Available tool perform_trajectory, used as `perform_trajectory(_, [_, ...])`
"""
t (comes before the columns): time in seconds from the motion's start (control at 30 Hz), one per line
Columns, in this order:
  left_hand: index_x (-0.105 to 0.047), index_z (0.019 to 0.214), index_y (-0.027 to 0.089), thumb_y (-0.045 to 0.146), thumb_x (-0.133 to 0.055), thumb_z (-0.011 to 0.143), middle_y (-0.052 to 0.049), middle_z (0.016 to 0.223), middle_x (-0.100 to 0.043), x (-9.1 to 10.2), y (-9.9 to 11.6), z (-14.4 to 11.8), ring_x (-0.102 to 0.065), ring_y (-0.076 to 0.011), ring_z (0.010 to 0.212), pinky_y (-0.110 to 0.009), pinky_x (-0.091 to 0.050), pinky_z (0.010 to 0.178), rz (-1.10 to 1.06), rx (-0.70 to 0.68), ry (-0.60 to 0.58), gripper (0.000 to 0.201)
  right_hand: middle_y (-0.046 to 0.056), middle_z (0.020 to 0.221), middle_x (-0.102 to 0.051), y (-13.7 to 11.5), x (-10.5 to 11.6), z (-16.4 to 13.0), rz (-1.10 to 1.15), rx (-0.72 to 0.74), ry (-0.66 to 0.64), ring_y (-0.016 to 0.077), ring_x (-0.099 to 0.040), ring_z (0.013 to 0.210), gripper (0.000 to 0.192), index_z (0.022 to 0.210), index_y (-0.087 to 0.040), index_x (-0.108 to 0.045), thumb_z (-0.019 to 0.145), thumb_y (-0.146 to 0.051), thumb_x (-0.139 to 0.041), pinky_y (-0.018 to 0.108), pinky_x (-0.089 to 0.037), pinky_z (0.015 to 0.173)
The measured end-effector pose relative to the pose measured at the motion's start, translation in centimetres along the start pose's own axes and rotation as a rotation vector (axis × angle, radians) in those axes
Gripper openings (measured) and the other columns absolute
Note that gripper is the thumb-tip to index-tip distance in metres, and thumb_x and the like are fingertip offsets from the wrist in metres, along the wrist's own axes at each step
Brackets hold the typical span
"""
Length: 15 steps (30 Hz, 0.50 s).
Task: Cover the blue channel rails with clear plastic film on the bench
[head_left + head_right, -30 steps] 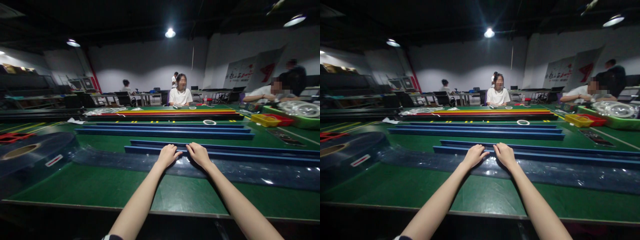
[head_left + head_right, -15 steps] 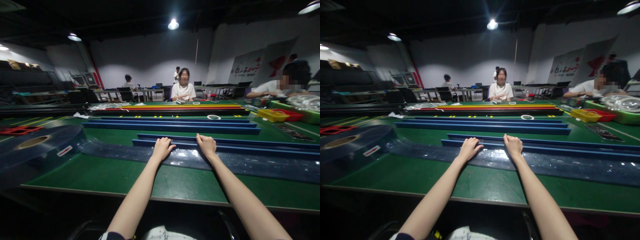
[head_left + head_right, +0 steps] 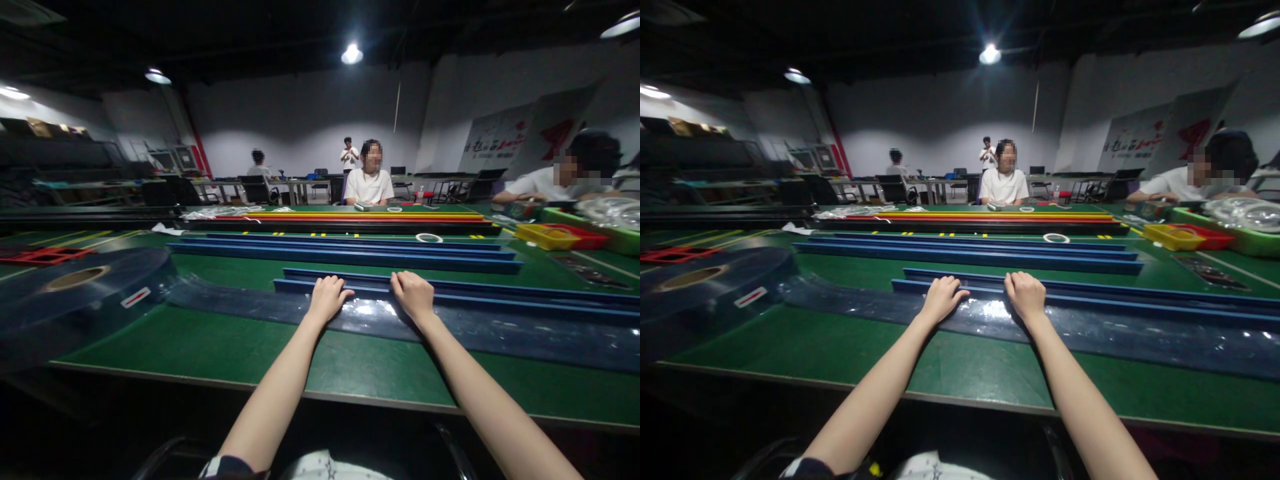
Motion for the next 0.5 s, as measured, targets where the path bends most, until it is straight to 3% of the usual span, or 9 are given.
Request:
perform_trajectory(0.27, [-0.056,0.083,0.019,0.048,-0.042,0.086,-0.005,0.087,-0.059,-0.2,-0.1,0.0,-0.051,-0.0196,0.087,-0.032,-0.032,0.074,0.014,0.007,0.006,0.032,0.005,0.078,-0.065,-6.0,-1.0,0.9,0.086,0.113,-0.115,0.0134,-0.057,0.075,0.042,0.073,-0.019,-0.062,0.091,-0.034,-0.027,0.024,-0.026,0.055])
perform_trajectory(0.4, [-0.057,0.082,0.019,0.049,-0.043,0.086,-0.004,0.087,-0.060,-0.2,-0.2,0.0,-0.051,-0.0194,0.086,-0.032,-0.032,0.073,0.011,0.002,0.009,0.033,0.007,0.077,-0.067,-6.1,-2.4,1.0,0.032,0.089,-0.222,0.0153,-0.060,0.070,0.048,0.074,-0.017,-0.066,0.091,-0.037,-0.026,0.025,-0.027,0.053])
perform_trajectory(0.5, [-0.058,0.084,0.019,0.050,-0.043,0.085,-0.004,0.087,-0.060,-0.2,-0.3,0.0,-0.052,-0.0195,0.088,-0.032,-0.032,0.073,0.001,0.006,0.010,0.034,0.009,0.076,-0.068,-5.5,-2.9,0.9,0.008,0.075,-0.228,0.0166,-0.061,0.069,0.053,0.075,-0.016,-0.068,0.091,-0.040,-0.023,0.025,-0.029,0.054])
Point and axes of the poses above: each hand's wrist, its own z-axis towards the middle knuckle, its own x-axis out of the back of the hand, y = z × x, the point moved 5 cm from there along z, towards the middle knuckle
